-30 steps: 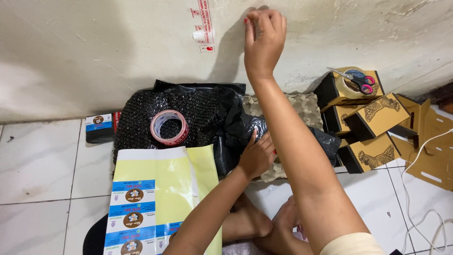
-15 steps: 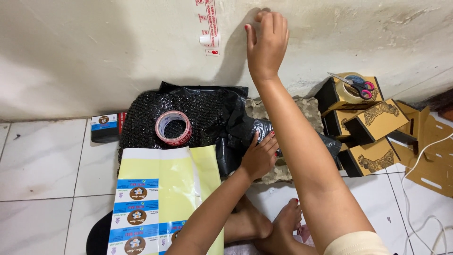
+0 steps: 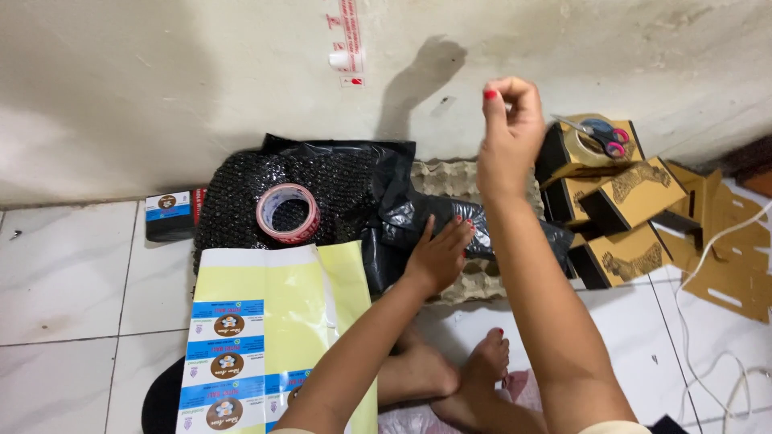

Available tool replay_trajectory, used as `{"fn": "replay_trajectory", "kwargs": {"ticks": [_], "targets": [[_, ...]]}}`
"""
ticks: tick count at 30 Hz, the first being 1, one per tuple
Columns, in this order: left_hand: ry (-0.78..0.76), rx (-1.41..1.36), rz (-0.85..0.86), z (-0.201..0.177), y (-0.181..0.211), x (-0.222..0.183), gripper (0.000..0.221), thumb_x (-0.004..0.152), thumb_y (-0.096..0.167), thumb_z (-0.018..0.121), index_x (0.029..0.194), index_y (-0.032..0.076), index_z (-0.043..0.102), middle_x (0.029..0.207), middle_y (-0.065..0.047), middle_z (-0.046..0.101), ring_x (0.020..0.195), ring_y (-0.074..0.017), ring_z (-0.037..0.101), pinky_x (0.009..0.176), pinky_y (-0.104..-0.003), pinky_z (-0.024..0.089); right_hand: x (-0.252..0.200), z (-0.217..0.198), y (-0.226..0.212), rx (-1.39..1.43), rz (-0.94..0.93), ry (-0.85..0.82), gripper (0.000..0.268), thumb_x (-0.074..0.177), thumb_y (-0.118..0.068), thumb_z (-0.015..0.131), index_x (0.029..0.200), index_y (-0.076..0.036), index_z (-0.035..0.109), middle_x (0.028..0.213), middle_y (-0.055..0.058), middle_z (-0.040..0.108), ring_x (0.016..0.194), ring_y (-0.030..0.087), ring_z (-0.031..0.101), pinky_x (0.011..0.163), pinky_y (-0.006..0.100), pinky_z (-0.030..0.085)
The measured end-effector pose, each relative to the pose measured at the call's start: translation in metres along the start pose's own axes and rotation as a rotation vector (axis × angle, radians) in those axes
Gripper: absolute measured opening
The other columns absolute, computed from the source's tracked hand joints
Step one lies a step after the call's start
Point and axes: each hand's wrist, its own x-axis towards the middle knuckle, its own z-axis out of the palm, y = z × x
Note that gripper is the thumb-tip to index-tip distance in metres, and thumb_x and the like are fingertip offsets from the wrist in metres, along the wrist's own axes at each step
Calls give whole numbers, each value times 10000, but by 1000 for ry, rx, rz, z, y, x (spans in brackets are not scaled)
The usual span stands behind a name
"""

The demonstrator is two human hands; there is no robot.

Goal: The person wraps an item in black plastic film, secures it with adhesive tape, and then peels a label from a sheet and sticks it onto the finished package.

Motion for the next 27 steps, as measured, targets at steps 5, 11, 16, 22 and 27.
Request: {"fn": "replay_trajectory", "kwargs": {"ticks": [5, 11, 16, 22, 27], "targets": [[525, 85, 149, 53, -20, 11, 583, 927, 250, 430, 1499, 169, 506, 1575, -18, 484, 1522, -212, 352, 1256, -605, 129, -57, -73, 28, 145, 114, -18, 88, 1038, -94, 628, 989, -105, 556, 1111, 81, 678, 993, 128, 635, 876, 247, 516], [473, 102, 128, 50, -14, 6, 580, 954, 225, 422, 1526, 152, 481, 1593, -38, 468, 1519, -226, 354, 1256, -602, 123, -144, -148, 88, -297, 146, -23, 104, 964, 15, 670, 917, -69, 633, 1071, 146, 739, 965, 252, 697, 841, 363, 535], [493, 130, 125, 55, -16, 9, 598, 951, 237, 427, 1545, 168, 459, 1610, -20, 446, 1521, -215, 347, 1255, -600, 122, -177, -171, 150, -597, -45, -83, 101, 924, -31, 755, 924, -124, 716, 1041, 33, 776, 947, 224, 728, 828, 335, 561], [472, 125, 109, 51, -15, 7, 598, 955, 224, 418, 1548, 167, 455, 1611, -12, 444, 1526, -208, 335, 1263, -589, 96, -183, -157, 147, -765, -418, -209, 62, 930, 21, 709, 934, -39, 697, 996, 91, 739, 970, 265, 717, 884, 385, 588], [460, 99, 104, 49, -14, 6, 603, 961, 228, 416, 1561, 176, 436, 1621, -8, 428, 1533, -210, 321, 1264, -599, 92, -189, -157, 162, -906, -629, -289, 36, 971, -70, 669, 947, -57, 693, 1066, 82, 723, 1035, 258, 706, 946, 374, 577]]}}
